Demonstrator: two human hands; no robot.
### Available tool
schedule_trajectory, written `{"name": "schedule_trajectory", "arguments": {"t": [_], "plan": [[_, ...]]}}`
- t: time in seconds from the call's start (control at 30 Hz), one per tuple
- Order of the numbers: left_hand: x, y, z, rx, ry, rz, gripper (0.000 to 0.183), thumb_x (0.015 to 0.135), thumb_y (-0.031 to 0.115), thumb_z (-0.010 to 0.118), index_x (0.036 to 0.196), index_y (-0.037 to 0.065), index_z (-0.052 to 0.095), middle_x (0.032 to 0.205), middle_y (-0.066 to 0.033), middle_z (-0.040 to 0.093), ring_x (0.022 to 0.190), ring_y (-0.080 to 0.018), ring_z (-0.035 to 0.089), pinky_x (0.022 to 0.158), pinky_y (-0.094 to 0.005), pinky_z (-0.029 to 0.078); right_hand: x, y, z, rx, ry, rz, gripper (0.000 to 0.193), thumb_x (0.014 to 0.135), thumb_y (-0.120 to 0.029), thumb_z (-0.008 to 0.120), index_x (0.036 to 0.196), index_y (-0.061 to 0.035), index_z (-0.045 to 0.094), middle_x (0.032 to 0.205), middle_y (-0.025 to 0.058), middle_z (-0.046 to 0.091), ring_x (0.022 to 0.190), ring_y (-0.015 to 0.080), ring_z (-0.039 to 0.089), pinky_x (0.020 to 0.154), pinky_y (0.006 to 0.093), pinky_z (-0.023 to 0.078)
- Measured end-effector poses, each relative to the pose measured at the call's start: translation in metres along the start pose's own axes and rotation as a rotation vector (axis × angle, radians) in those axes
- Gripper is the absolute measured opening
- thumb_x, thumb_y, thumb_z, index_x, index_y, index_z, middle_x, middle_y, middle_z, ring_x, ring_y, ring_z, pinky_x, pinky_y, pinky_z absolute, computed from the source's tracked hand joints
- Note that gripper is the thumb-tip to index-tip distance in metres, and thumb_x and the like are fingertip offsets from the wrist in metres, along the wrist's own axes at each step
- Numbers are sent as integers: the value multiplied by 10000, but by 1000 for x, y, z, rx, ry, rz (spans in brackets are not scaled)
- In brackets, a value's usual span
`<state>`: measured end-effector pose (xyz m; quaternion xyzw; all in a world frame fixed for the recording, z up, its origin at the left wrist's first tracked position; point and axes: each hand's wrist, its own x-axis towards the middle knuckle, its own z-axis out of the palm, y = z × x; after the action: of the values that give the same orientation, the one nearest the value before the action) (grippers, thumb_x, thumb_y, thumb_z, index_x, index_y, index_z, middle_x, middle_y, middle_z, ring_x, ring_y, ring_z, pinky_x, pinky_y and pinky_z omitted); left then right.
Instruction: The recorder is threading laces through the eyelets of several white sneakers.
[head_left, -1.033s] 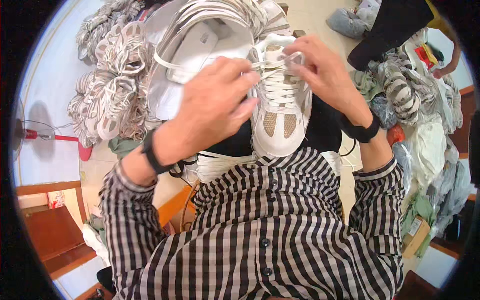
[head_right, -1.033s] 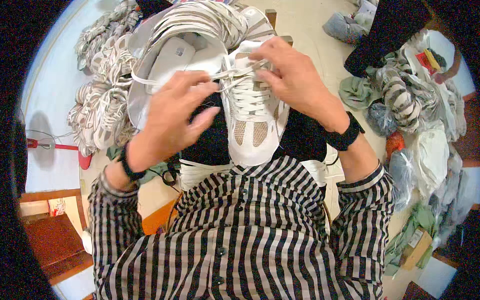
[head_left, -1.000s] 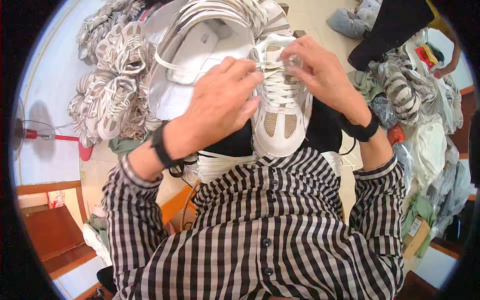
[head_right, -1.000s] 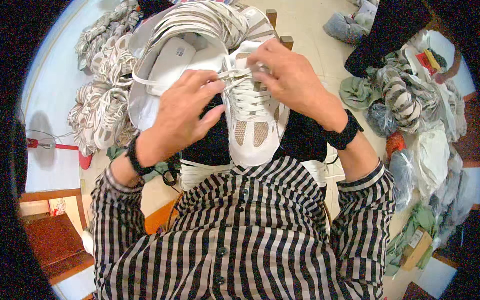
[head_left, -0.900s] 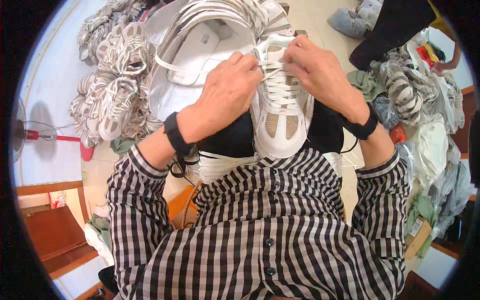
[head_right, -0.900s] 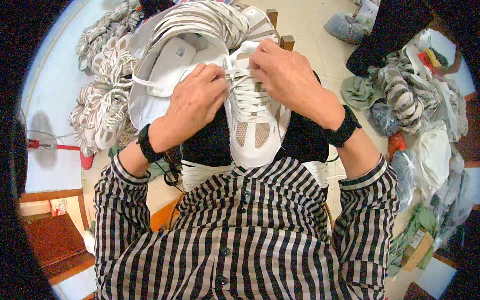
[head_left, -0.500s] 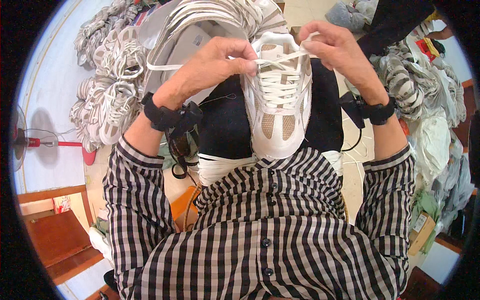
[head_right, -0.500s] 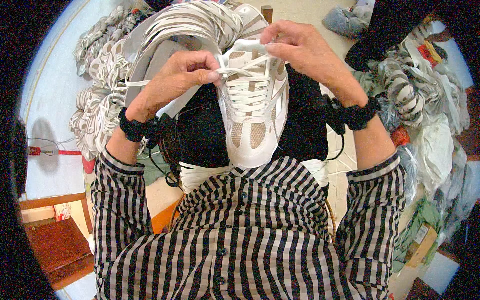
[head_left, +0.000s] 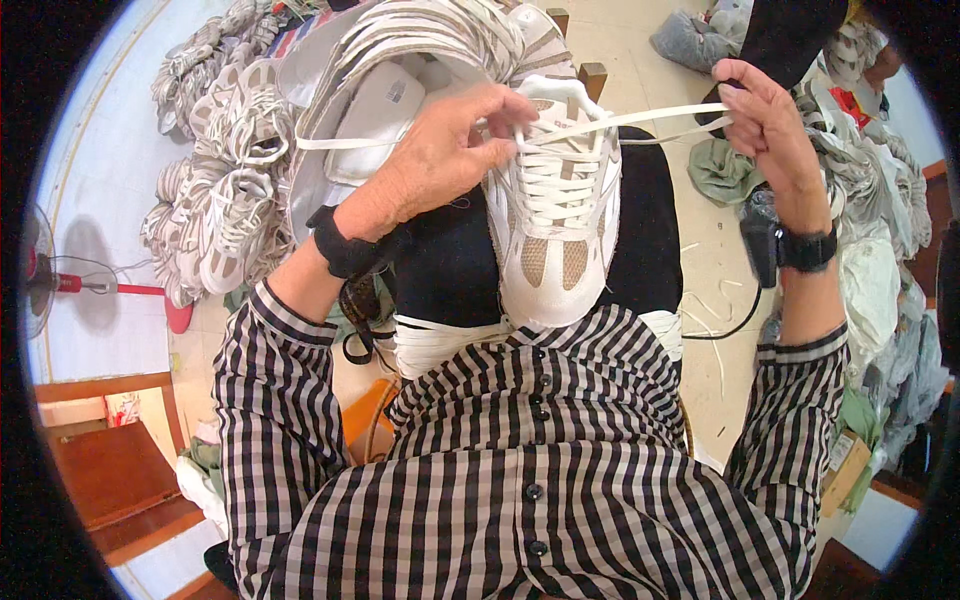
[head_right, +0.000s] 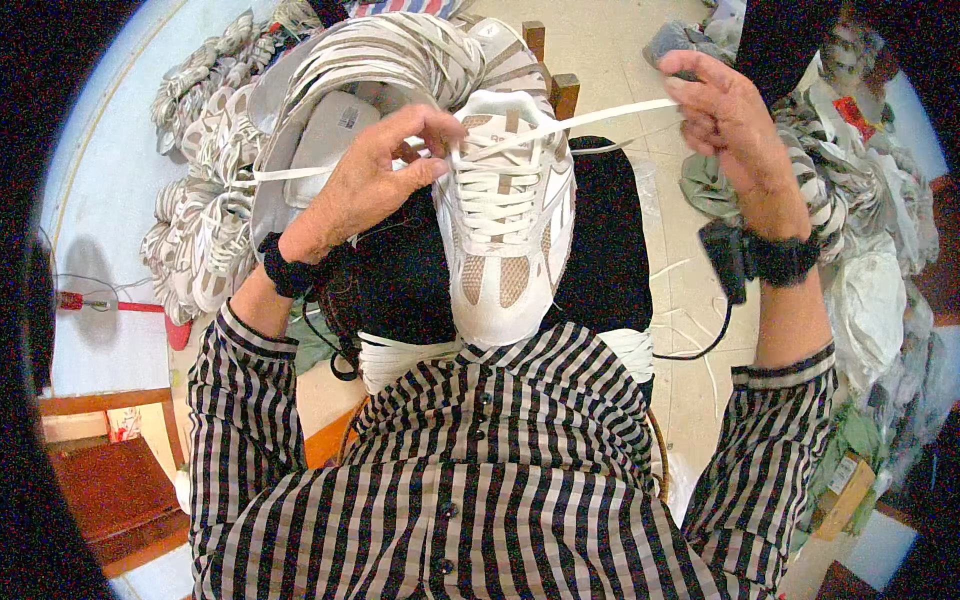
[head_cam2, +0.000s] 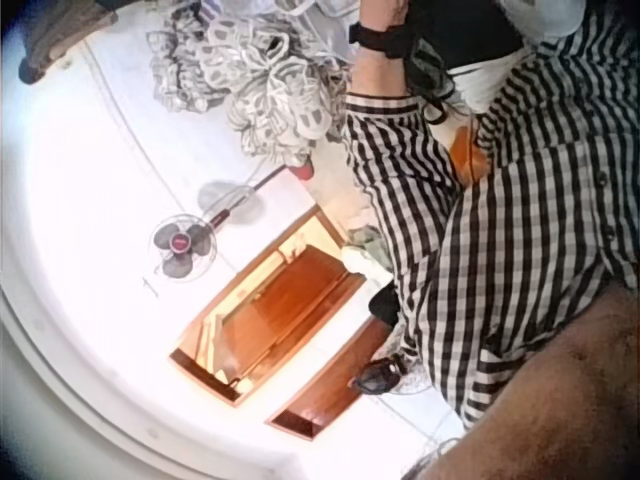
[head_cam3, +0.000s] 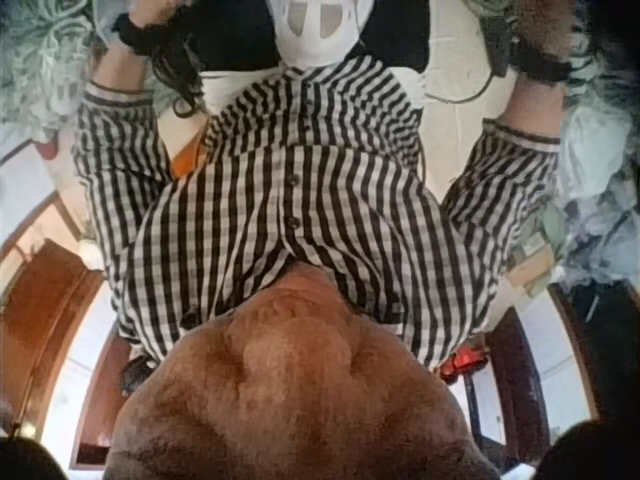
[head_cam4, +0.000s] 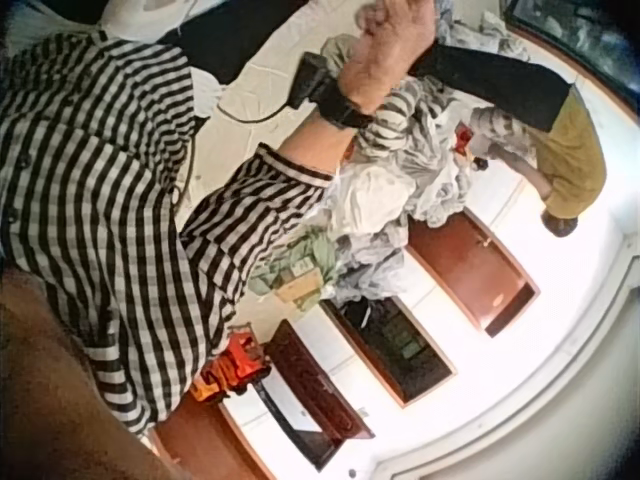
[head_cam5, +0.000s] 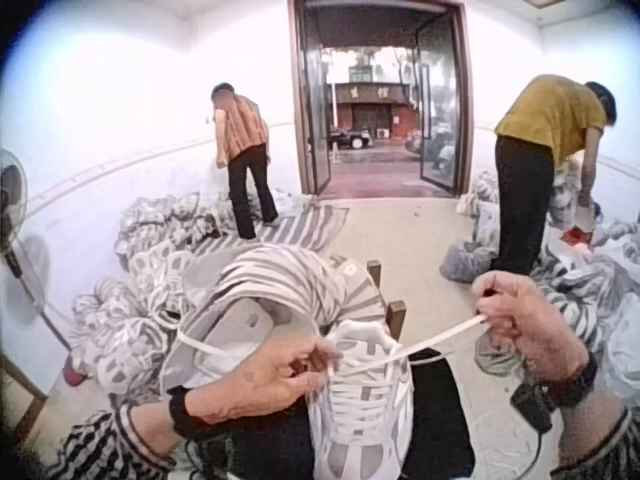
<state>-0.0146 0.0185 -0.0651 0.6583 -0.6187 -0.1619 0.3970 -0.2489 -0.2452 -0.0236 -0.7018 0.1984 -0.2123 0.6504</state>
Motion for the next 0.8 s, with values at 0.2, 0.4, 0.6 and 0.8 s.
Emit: {"name": "schedule_trajectory", "arguments": {"t": [0.2,0.4,0.6,0.8], "plan": [[-1,-8,0,383,204,251,357,775,2,656,1117,74,587,1148,-71,593,975,-228,604,755,-302,511,6,27,-39,-179,-13,120,174,892,-197,655,1036,-118,597,665,-98,422,529,10,350,468,187,273],[-6,-15,-5,750,212,282,315,802,48,646,1110,75,584,1054,-142,615,975,-340,601,762,-436,508,-19,9,-51,-813,-116,-59,173,808,-164,682,933,-83,594,723,-69,474,650,71,436,590,224,352],[7,-16,-14,602,232,333,201,833,98,633,1031,65,626,883,-157,635,852,-357,624,760,-414,506,-45,-7,-32,-1107,156,-443,312,813,-25,642,1124,-49,629,960,10,615,704,120,476,677,271,444],[18,1,-5,593,400,364,130,835,82,629,958,49,652,889,-152,648,802,-343,633,693,-388,504,-56,19,72,-792,-149,-455,141,881,-36,639,1015,5,643,879,126,674,748,194,644,690,276,495]]}}
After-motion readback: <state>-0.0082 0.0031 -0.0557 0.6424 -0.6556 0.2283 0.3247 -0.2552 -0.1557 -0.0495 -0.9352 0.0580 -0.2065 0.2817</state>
